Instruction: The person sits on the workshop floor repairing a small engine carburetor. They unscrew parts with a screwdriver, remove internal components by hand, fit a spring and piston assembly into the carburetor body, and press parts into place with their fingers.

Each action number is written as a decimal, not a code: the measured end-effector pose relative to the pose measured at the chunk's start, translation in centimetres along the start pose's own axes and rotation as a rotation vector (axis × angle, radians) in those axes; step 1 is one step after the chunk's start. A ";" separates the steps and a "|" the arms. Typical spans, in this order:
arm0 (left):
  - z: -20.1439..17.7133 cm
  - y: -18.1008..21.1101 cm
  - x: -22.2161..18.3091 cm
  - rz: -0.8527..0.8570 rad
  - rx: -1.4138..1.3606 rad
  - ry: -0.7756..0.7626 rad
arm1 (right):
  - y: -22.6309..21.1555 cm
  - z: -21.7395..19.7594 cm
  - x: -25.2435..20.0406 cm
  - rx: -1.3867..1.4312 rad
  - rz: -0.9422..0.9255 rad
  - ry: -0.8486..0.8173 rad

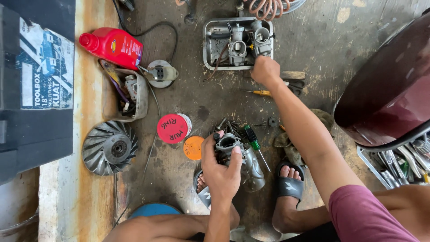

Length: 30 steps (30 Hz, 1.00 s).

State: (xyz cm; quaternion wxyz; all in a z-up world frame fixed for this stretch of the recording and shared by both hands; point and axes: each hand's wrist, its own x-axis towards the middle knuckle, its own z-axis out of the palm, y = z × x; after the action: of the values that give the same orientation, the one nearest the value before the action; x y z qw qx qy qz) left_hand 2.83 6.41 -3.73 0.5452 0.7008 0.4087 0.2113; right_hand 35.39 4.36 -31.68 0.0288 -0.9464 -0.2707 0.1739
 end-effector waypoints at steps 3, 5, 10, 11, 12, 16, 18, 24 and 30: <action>0.0 -0.1 0.0 -0.010 0.023 0.004 | 0.4 -2.0 -1.1 0.299 0.101 -0.093; 0.0 0.1 0.0 -0.002 0.028 0.001 | 0.6 -0.9 -1.1 0.359 0.098 -0.047; 0.1 0.1 -0.1 -0.006 0.040 0.000 | -0.7 -0.8 -2.2 0.437 0.098 0.022; 0.1 -0.1 -0.1 0.006 0.036 0.003 | -0.9 -0.5 -2.3 0.346 0.059 0.108; 0.2 -0.2 -0.1 0.019 0.031 0.002 | -0.9 -0.2 -2.4 0.252 0.024 0.195; 0.2 -0.3 -0.2 0.016 0.040 0.002 | -1.3 -0.4 -2.1 0.102 -0.126 0.297; 0.2 -0.3 -0.2 0.013 0.015 -0.007 | -1.5 -0.9 -1.4 0.270 0.073 0.114; 0.2 -0.3 0.0 0.015 0.015 0.000 | -1.7 -1.5 -2.6 -0.054 -0.153 0.048; 0.1 -0.4 -0.2 0.019 0.007 -0.007 | -0.9 -2.0 0.1 -0.342 -0.233 -0.130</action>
State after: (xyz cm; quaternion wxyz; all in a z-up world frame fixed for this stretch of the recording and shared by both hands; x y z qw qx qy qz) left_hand 2.65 6.20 -4.09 0.5420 0.7074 0.4007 0.2126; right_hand 35.74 5.22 -29.67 -0.1298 -0.8866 -0.4052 0.1815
